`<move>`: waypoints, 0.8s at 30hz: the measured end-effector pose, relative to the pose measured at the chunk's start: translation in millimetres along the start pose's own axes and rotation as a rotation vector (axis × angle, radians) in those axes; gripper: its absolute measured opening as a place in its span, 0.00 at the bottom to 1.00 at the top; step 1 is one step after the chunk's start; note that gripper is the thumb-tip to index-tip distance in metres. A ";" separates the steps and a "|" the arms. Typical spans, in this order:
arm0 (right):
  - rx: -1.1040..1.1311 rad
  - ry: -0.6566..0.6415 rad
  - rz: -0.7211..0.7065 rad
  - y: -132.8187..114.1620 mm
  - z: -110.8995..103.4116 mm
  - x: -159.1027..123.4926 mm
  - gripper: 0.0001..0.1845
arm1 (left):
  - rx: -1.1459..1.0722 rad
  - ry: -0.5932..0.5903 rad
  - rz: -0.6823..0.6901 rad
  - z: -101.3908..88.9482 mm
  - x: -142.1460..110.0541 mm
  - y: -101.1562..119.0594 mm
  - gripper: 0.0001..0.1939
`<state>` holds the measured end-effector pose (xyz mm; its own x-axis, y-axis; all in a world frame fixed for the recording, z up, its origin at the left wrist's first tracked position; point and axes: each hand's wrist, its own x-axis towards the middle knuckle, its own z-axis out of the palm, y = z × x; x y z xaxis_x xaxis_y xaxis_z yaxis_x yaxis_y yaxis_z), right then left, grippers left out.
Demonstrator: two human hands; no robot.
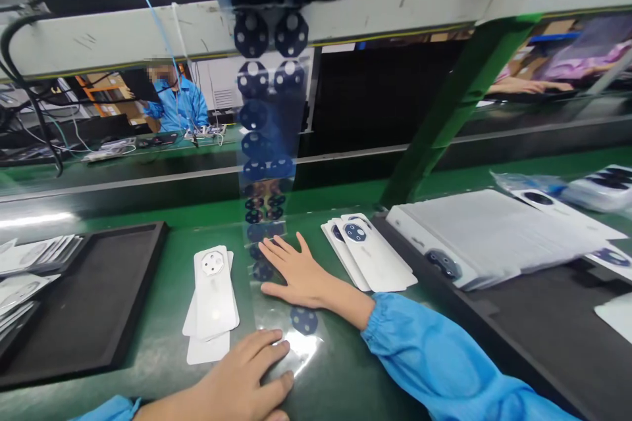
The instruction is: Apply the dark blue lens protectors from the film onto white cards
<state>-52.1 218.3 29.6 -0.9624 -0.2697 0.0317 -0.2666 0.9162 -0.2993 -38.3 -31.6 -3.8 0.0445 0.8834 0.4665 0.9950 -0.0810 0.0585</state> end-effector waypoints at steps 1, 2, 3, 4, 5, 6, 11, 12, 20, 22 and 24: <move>-0.006 0.024 0.013 0.2 0.4 1.0 0.39 | 0.004 0.008 0.007 -0.3 0.2 0.3 0.18; -0.028 0.062 0.027 0.7 1.2 2.1 0.35 | 0.007 0.022 0.015 -0.6 0.4 0.5 0.18; -0.065 0.104 0.033 1.3 2.1 3.1 0.32 | 0.008 0.031 0.024 -0.9 0.7 0.6 0.18; -0.109 0.144 0.024 1.9 3.1 4.2 0.30 | 0.007 0.036 0.030 -1.3 1.0 0.8 0.18; -0.150 0.174 -0.003 2.5 4.1 5.2 0.28 | 0.005 0.029 0.030 -2.0 1.3 0.9 0.17; -0.176 0.189 -0.045 3.0 4.9 6.1 0.26 | 0.002 0.018 0.028 -2.9 1.7 1.2 0.17; -0.082 0.196 -0.148 4.2 6.7 10.1 0.22 | -0.024 -0.082 0.006 -12.4 3.8 3.1 0.18; -0.068 0.210 -0.139 4.2 6.9 10.8 0.23 | -0.019 -0.094 -0.002 -15.3 4.2 3.4 0.18; -0.231 0.394 -0.326 8.6 27.8 9.7 0.12 | 0.296 0.031 -0.244 -13.7 1.8 -1.3 0.31; -0.255 0.430 -0.375 10.2 33.1 10.3 0.11 | 0.363 0.091 -0.224 -1.3 -0.2 -5.2 0.30; -0.242 0.459 -0.401 10.8 30.4 10.7 0.14 | 0.410 0.162 -0.207 8.8 -1.8 -8.8 0.28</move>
<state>-63.7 216.2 -2.3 -0.6958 -0.4997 0.5159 -0.5620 0.8261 0.0422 -46.3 -28.4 -13.0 -0.1399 0.7761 0.6149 0.9362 0.3059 -0.1730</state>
